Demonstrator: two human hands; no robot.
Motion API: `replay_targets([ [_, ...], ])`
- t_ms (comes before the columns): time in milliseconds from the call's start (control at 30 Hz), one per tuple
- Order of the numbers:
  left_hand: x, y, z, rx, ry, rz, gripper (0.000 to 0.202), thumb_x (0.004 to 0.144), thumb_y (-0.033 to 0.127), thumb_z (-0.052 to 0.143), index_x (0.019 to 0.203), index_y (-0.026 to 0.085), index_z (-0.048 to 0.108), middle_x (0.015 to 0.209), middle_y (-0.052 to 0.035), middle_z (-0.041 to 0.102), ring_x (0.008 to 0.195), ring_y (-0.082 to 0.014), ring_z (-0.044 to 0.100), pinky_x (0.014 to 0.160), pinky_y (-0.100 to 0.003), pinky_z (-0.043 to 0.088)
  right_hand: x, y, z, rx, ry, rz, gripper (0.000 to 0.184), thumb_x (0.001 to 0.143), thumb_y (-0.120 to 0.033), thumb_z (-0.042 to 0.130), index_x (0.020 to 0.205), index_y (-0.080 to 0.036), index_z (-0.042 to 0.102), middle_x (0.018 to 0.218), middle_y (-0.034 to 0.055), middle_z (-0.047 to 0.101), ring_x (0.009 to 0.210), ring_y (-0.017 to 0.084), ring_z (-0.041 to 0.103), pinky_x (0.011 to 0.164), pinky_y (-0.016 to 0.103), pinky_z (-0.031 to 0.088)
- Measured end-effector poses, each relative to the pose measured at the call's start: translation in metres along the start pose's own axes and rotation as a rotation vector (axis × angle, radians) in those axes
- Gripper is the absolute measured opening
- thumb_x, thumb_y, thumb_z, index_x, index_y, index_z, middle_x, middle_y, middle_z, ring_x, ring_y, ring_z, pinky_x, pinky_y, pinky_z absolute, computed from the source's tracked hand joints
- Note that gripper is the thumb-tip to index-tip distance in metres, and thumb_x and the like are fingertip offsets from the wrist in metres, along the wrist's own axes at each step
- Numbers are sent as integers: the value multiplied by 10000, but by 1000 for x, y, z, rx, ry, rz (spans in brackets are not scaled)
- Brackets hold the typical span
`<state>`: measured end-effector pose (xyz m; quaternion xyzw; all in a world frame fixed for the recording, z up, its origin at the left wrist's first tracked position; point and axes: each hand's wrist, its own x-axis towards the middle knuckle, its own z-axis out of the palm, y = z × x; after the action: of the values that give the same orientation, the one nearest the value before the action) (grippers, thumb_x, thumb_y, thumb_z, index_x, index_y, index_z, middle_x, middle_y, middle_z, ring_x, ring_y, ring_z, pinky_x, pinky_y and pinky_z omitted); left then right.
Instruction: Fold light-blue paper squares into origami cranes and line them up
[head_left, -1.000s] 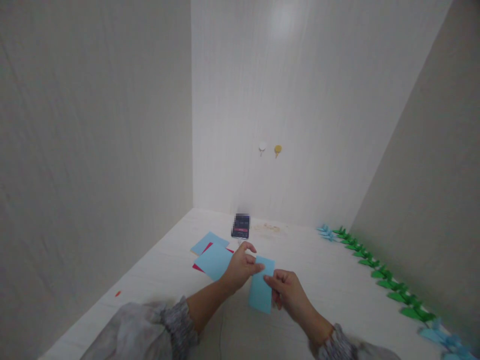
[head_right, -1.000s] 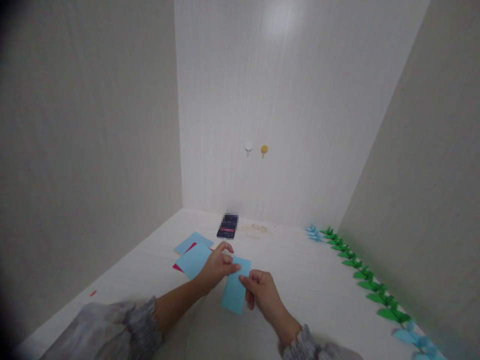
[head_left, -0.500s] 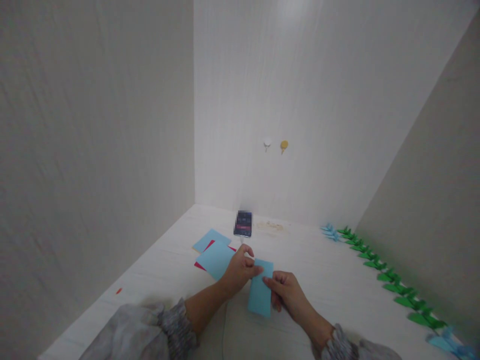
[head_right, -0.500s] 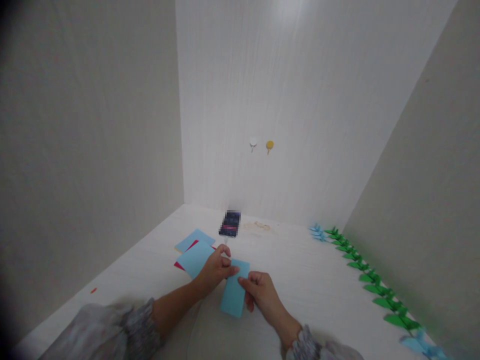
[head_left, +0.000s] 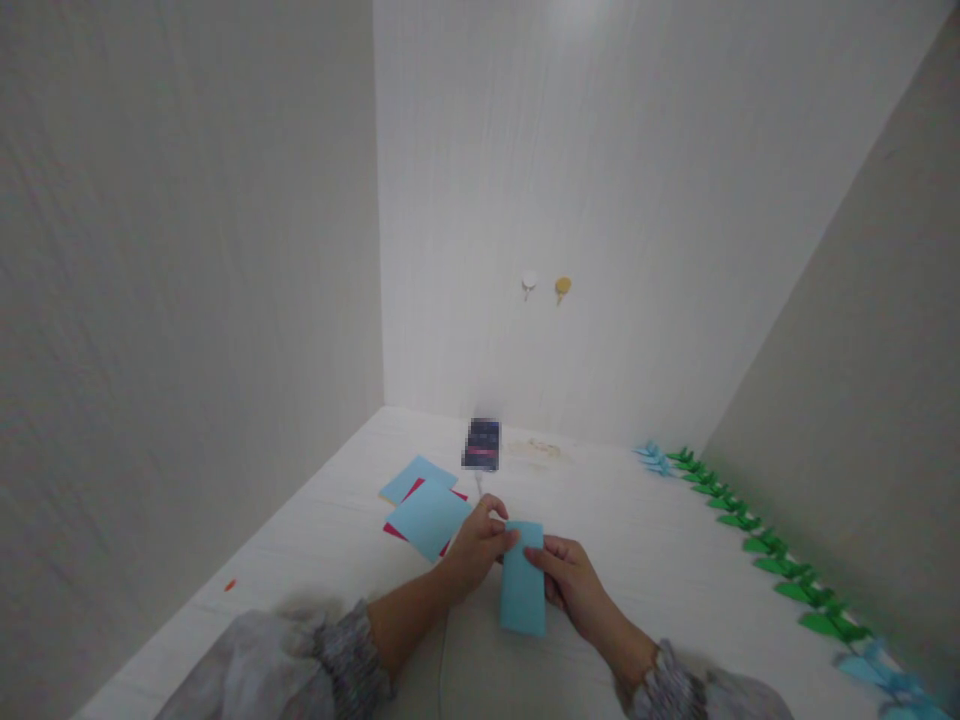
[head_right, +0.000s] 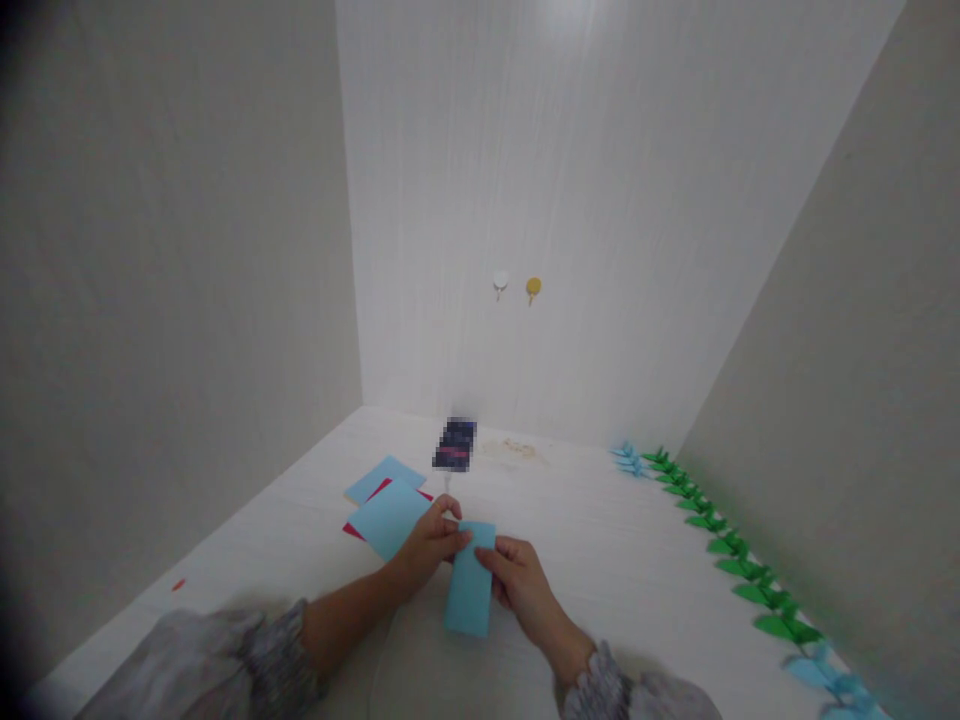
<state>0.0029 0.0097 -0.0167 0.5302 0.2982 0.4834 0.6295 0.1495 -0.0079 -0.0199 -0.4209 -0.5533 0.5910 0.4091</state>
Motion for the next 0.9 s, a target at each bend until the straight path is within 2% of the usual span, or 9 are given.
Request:
replay_targets([
  [167,-1,4,0,7,49,-27,316,669,363,522,865,185,348,502,78,436,443,-72,460,475,-216,383,1,1,0,17,28,-8,289,668,-408,547,592,-131,515,348,-80,364,282,25,239,295,175,137],
  [300,0,6,0,140,42,-49,462,549,301,651,906,162,392,496,70,468,433,-63,444,445,-182,342,1,2,0,-30,45,-35,303,681,-420,529,587,-132,518,351,-78,358,291,28,247,305,179,144],
  [367,0,6,1,180,48,-32,469,529,273,668,901,158,406,480,73,467,409,-51,414,417,-165,306,2,2,0,-54,40,-41,300,689,-415,522,590,-132,519,350,-78,355,292,29,249,306,181,142],
  [500,1,6,2,167,77,-10,388,569,291,636,861,159,417,404,104,376,356,-38,355,383,-154,271,3,4,-1,-37,13,-38,284,701,-401,512,598,-136,504,366,-76,361,303,31,260,313,179,153],
  [700,2,4,0,76,78,-31,357,637,358,556,895,163,404,475,71,447,419,-70,454,448,-197,368,4,6,-2,3,26,-26,282,687,-398,521,576,-141,482,354,-79,363,291,30,256,309,178,164],
  [767,3,5,1,40,86,-71,337,648,375,534,876,157,416,524,49,485,454,-84,488,475,-222,395,3,5,-1,-1,33,-27,286,682,-401,521,572,-139,485,355,-74,371,290,32,266,306,179,167],
  [900,4,7,1,91,136,-107,259,643,378,525,666,129,455,518,27,491,457,-79,484,471,-217,404,2,5,0,-13,48,-24,287,663,-400,534,560,-135,495,347,-72,371,284,33,268,294,179,159],
])
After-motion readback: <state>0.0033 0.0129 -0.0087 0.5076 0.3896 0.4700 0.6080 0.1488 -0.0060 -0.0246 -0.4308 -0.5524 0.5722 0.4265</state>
